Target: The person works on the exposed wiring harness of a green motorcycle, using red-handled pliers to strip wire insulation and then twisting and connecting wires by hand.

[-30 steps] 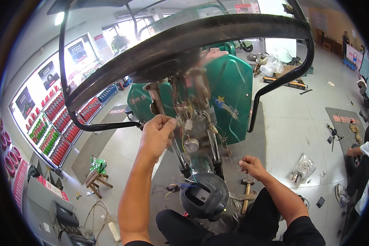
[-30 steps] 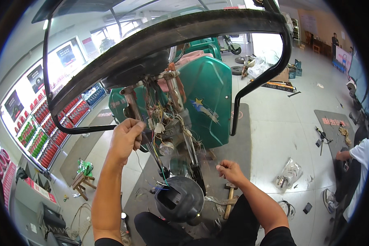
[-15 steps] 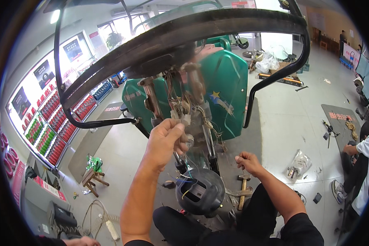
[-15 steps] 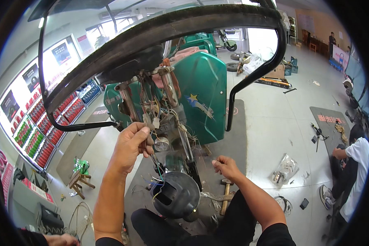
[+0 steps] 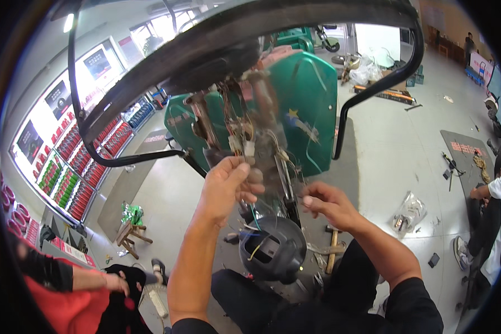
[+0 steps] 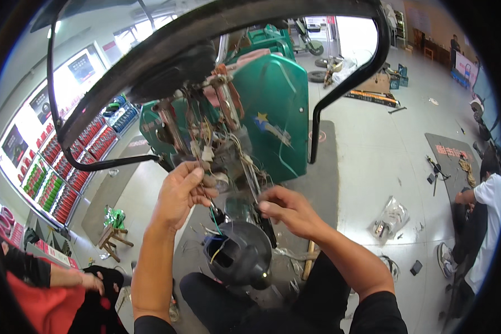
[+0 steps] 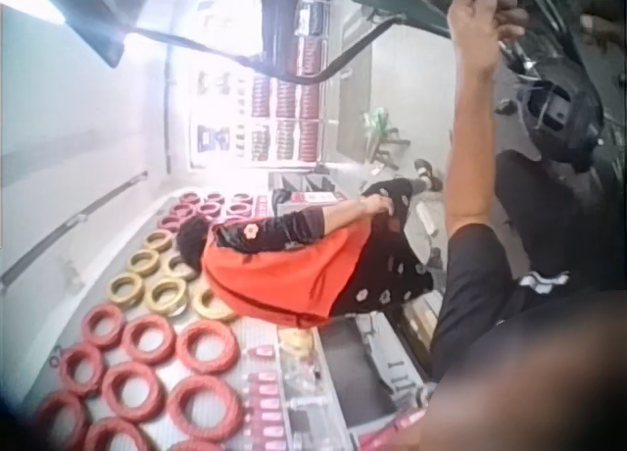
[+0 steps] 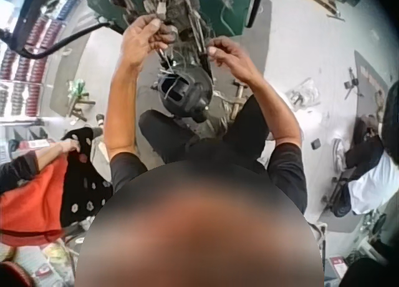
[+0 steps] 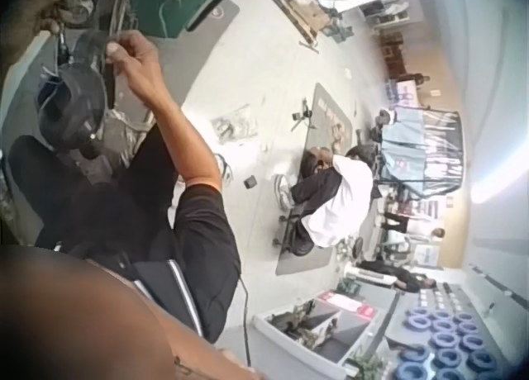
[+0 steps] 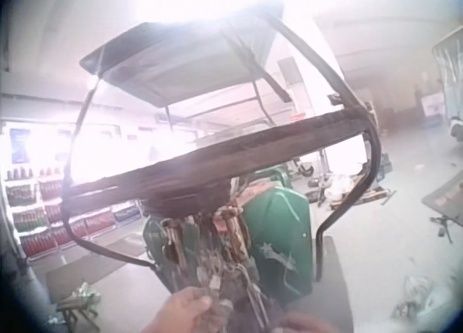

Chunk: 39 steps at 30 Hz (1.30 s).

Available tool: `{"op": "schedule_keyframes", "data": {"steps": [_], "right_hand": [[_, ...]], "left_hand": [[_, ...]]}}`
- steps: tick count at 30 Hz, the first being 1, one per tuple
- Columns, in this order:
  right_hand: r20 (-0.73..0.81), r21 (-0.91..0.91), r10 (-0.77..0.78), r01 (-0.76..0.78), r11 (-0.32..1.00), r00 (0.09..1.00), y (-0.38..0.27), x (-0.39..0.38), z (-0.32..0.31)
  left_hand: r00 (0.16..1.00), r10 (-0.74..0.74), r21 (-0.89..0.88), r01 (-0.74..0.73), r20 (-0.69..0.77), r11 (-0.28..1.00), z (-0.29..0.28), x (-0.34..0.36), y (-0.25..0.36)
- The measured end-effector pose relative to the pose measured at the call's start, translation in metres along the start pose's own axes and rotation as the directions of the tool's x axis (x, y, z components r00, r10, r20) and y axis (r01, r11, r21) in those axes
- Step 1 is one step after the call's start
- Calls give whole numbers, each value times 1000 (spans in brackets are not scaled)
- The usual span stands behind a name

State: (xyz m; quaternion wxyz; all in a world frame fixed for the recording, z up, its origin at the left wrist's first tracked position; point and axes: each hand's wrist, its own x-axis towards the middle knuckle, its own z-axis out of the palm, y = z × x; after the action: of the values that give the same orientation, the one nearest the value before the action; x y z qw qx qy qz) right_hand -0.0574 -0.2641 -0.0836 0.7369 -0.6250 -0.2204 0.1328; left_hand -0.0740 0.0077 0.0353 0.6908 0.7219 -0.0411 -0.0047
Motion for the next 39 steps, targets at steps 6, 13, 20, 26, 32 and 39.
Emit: {"op": "schedule_keyframes", "data": {"steps": [6,13,20,26,32,39], "right_hand": [[253,247,57,-122,961,966,-34,4,42],[242,225,145,-201,953,959,-13,6,42],[291,268,93,-174,947,952,-25,2,53],[296,460,46,-184,869,954,-32,-9,24],[203,572,69,-175,802,977,-22,-4,-5],[166,624,58,-151,767,984,-18,-1,-25]], "left_hand": [[1000,-4,-94,5,7,996,7,4,-12],[998,18,-193,-8,54,981,7,6,-14],[1000,9,-222,-7,10,975,12,12,-11],[999,-19,-279,32,49,960,23,13,-13],[975,-138,-55,150,175,987,33,-9,-35],[896,-266,107,244,356,964,47,-43,-60]]}}
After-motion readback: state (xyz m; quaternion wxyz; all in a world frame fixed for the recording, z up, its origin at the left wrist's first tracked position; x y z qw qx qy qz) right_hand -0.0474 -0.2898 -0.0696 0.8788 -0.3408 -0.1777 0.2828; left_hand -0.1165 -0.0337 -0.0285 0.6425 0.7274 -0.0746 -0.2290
